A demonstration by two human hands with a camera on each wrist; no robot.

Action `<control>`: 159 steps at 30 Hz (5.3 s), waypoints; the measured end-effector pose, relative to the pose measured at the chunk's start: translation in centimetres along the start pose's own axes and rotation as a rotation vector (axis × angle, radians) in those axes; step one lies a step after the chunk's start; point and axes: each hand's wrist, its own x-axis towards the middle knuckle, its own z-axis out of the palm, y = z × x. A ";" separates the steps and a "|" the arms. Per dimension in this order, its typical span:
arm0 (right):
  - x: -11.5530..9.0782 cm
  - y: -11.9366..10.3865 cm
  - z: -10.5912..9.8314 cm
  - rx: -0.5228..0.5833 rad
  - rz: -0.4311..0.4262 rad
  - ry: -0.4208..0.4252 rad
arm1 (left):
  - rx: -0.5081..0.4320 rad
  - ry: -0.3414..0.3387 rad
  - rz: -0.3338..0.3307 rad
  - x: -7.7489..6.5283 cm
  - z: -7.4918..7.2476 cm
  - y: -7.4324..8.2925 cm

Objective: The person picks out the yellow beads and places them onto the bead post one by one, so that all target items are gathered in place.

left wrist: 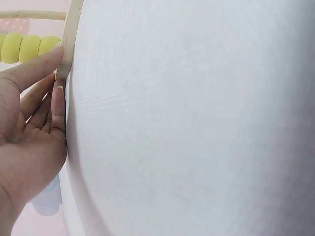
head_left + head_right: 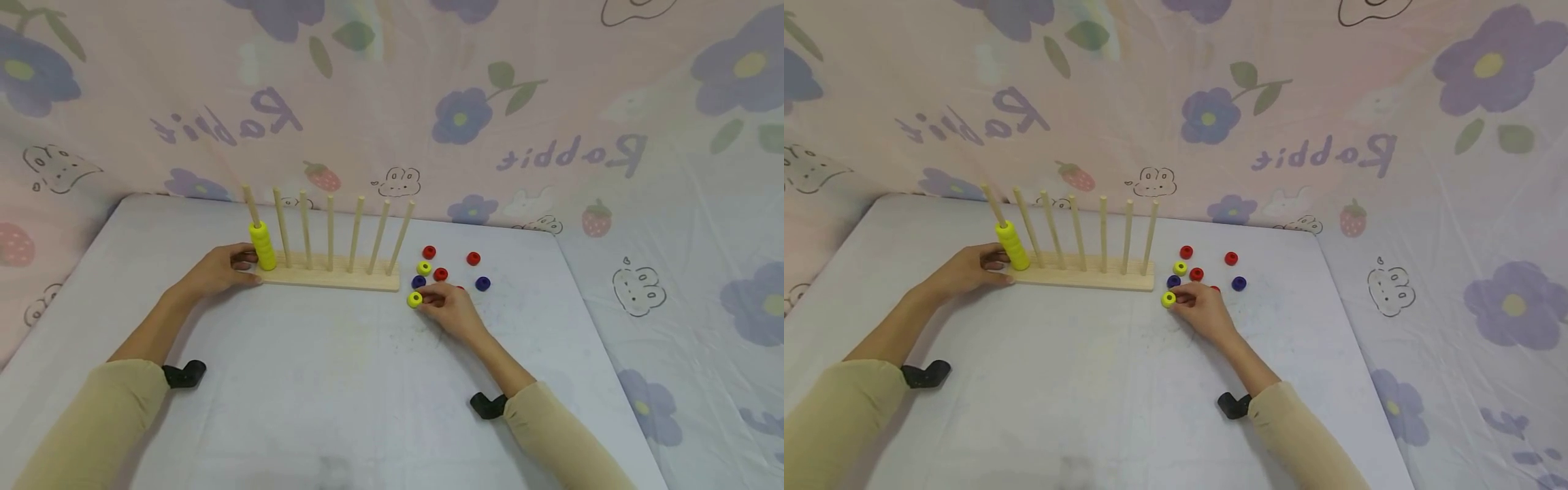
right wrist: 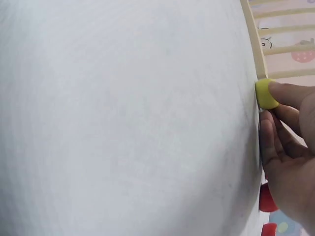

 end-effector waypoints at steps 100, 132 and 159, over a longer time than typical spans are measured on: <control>9.6 -16.7 -8.1 0.154 -0.487 0.135 | -0.003 0.017 -0.020 -0.3 0.1 0.1; 13.2 -22.3 -3.2 0.157 -0.560 -0.030 | -0.012 0.013 -0.001 -0.3 0.1 0.0; 15.5 -27.5 1.2 0.162 -0.440 -0.222 | -0.028 -0.001 -0.023 -0.2 0.1 -0.2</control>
